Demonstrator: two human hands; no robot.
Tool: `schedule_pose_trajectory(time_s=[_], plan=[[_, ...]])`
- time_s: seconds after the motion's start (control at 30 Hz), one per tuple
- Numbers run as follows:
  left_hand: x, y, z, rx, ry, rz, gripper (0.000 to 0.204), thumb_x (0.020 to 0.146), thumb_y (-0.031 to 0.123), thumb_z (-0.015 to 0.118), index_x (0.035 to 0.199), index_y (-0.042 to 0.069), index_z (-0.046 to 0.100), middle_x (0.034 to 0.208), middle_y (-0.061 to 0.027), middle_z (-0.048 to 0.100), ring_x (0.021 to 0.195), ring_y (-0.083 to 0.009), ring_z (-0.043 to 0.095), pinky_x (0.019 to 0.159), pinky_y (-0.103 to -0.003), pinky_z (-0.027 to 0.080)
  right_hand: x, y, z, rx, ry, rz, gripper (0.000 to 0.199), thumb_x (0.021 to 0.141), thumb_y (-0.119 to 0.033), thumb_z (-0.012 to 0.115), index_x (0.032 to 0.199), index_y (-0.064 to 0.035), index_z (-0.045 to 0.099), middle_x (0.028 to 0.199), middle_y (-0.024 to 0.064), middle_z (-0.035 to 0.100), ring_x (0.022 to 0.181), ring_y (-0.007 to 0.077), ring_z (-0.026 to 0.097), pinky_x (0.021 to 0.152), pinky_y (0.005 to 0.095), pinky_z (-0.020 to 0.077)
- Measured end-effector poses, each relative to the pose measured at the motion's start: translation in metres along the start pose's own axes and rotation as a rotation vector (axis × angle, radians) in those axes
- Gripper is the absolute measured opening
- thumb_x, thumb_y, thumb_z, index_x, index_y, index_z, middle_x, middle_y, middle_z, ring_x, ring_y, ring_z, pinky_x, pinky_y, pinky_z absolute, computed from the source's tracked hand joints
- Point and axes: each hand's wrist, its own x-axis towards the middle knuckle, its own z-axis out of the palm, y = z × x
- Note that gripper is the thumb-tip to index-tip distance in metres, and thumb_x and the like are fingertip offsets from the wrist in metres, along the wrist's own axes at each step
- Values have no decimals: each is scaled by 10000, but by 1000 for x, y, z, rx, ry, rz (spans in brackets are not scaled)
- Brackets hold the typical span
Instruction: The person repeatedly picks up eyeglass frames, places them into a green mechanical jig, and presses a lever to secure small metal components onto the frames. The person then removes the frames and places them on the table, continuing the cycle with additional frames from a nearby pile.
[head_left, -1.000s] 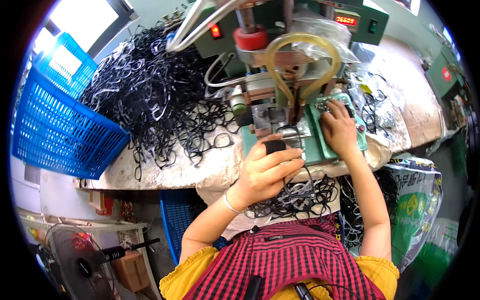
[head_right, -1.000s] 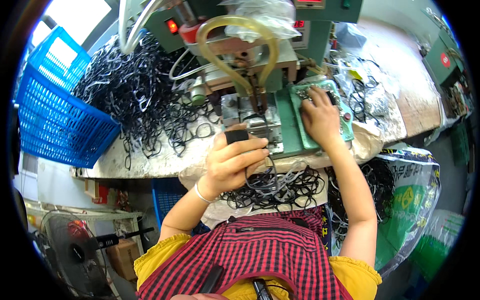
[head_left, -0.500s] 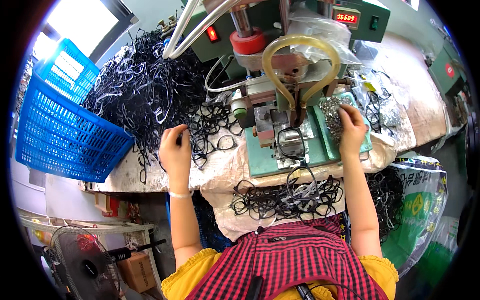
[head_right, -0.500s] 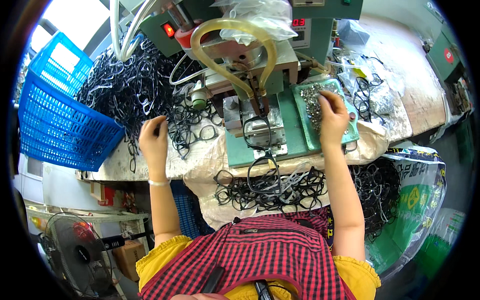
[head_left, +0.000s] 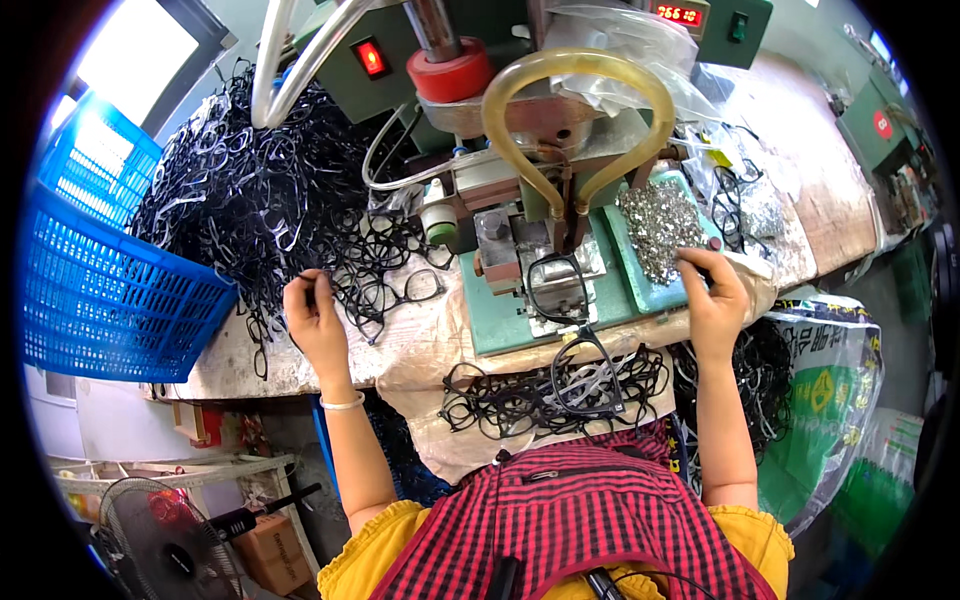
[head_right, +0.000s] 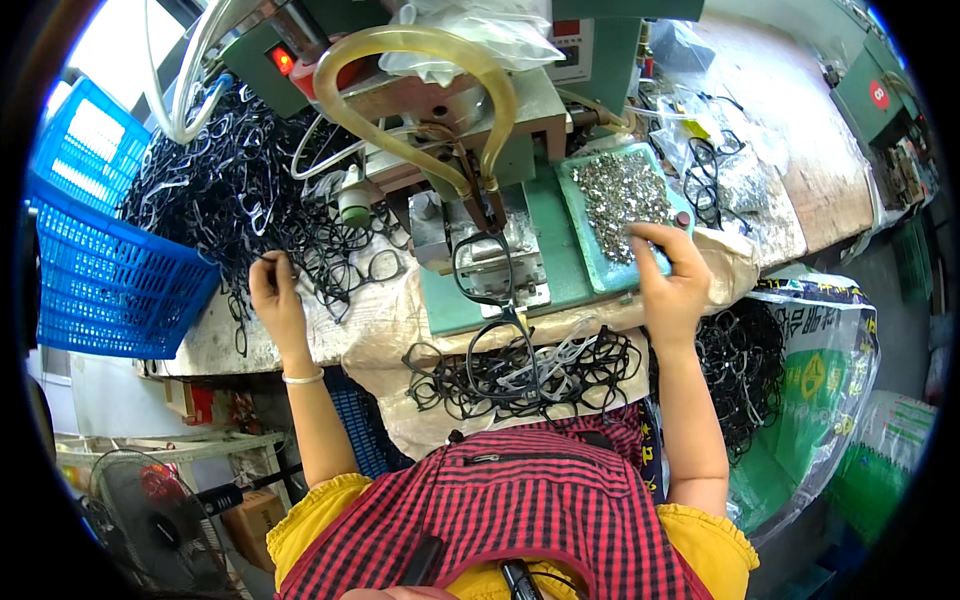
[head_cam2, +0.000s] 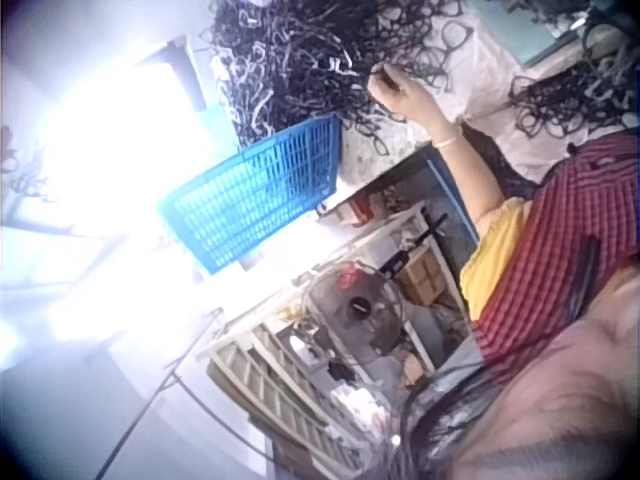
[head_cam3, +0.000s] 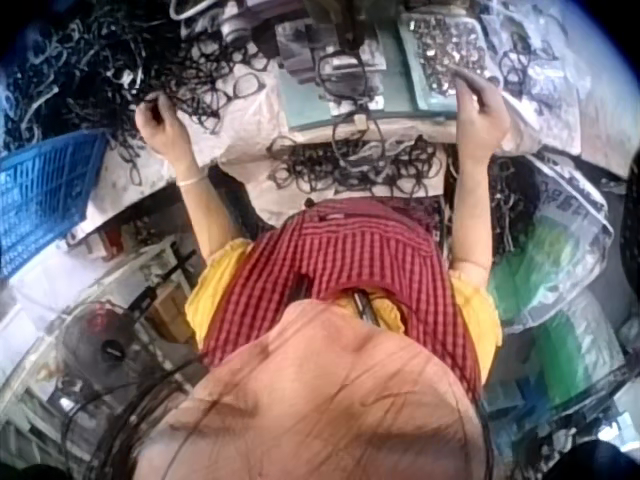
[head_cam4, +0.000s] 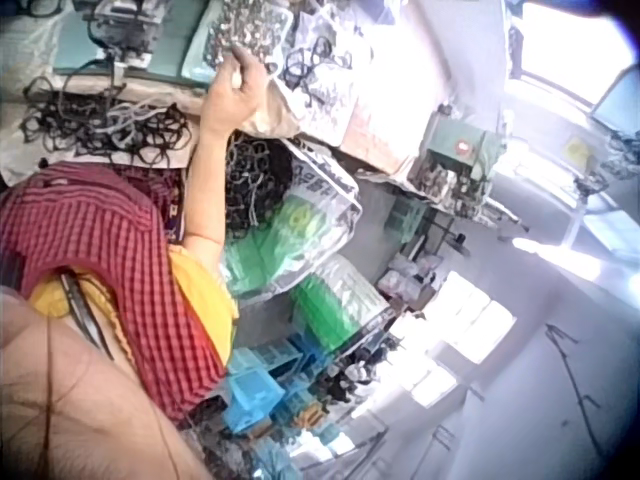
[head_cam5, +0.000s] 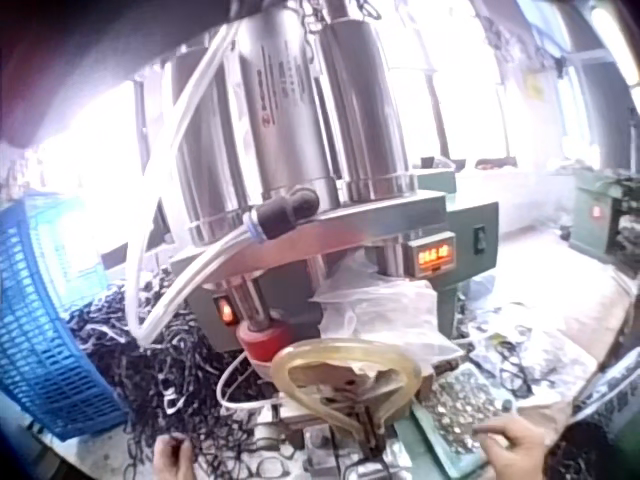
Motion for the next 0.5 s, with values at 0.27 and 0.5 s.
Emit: schedule_pose_trajectory(time_s=[0.27, 0.5], plan=[[-48, 39, 55, -529, -59, -230, 90, 1027, 40, 486, 1051, 5, 566, 931, -52, 615, 742, -138, 648, 670, -247, 526, 10, -61, 82, 233, -157, -178, 259, 821, 13, 716, 1078, 13, 675, 980, 97, 710, 922, 180, 683, 848, 298, 523], [-43, 91, 60, -742, -11, -54, 203, 1043, 68, 475, 1167, -51, 583, 1095, -152, 651, 942, -240, 677, 855, -382, 586, 5, -67, 89, 531, -184, 12, 397, 854, 26, 700, 1231, 32, 575, 1054, 92, 701, 981, 135, 665, 918, 264, 490]])
